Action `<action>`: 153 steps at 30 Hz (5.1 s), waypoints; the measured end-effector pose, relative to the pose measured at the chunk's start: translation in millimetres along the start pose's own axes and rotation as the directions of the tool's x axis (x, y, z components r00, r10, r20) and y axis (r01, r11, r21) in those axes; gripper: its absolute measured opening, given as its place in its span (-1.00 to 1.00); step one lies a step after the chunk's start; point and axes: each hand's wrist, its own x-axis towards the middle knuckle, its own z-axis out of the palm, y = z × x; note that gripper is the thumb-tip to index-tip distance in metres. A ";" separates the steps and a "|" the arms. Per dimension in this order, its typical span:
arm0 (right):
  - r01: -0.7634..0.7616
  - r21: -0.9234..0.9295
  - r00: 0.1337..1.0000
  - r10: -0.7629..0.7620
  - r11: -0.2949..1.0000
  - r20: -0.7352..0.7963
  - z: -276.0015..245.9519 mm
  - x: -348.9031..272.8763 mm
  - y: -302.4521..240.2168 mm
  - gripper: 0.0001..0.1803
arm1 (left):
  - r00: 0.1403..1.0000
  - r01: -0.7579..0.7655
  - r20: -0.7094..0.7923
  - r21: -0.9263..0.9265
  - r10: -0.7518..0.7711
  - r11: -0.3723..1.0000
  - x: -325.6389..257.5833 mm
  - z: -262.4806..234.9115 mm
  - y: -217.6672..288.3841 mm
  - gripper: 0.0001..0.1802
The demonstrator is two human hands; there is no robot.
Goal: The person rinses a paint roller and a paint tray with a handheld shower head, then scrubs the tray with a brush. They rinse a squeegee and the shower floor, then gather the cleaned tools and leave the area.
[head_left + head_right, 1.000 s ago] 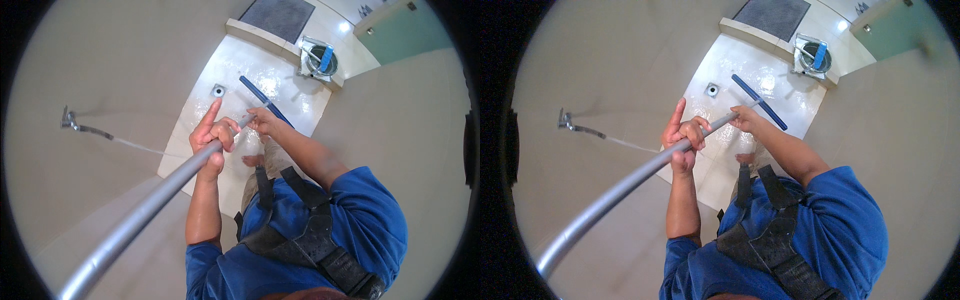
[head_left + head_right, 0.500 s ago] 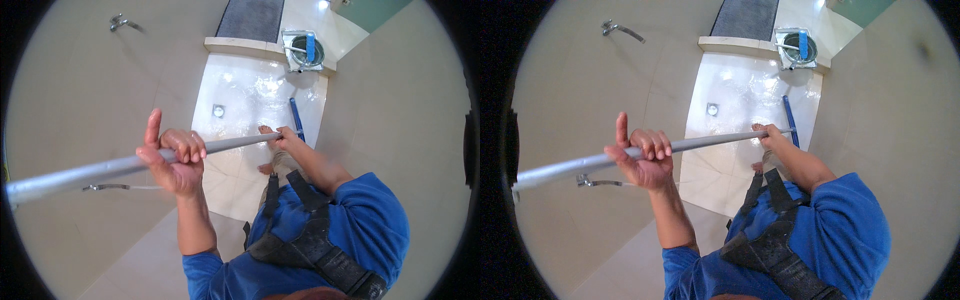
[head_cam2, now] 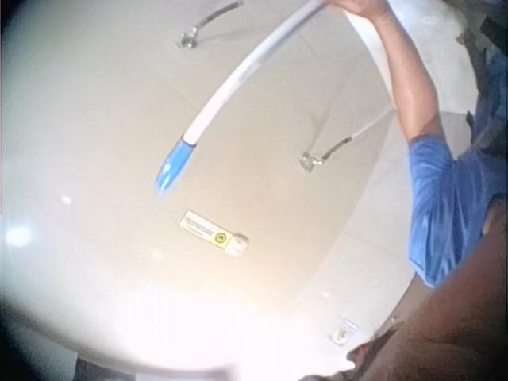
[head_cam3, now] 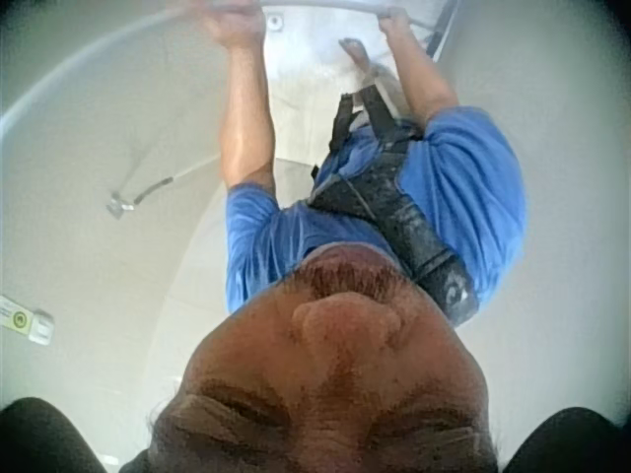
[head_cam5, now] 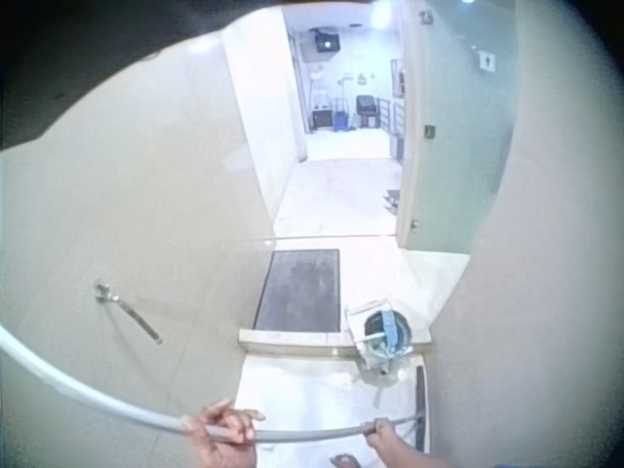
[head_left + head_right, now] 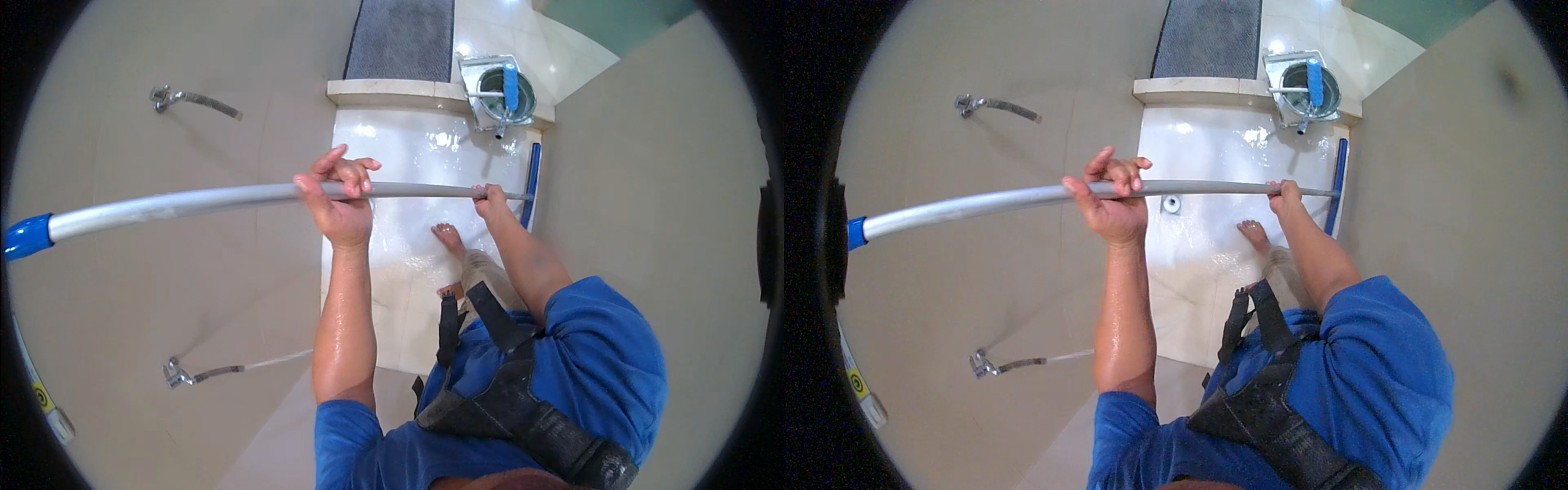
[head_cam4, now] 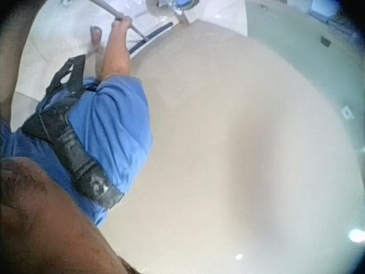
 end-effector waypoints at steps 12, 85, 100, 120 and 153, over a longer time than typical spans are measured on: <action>0.142 0.096 0.977 -0.124 0.985 -0.175 93.7 92.7 -21.1 -0.58 | 0.951 0.298 -0.061 -0.073 -0.303 0.952 91.9 -36.9 -108.3 -0.40; 0.517 0.617 0.485 0.797 -0.593 0.359 -38.7 -83.4 427.3 -0.90 | 0.332 -0.001 -0.925 0.198 0.187 0.980 -358.5 -127.0 165.6 -0.36; 0.270 -0.956 0.963 0.035 -0.116 0.267 -59.3 -148.7 352.2 -0.68 | 0.525 0.021 -0.811 0.317 0.259 0.948 -422.2 -100.3 174.3 -0.34; 0.659 0.081 0.609 0.595 -0.747 0.524 -106.1 -168.9 455.6 -0.83 | 0.813 -0.002 -0.521 0.441 0.258 0.897 -419.2 -198.1 267.6 -0.18; -0.211 -0.358 0.974 0.164 0.910 -0.156 -128.1 -132.8 224.6 -0.78 | 0.976 0.182 0.118 0.017 -0.183 0.983 -180.6 -149.6 172.1 -0.24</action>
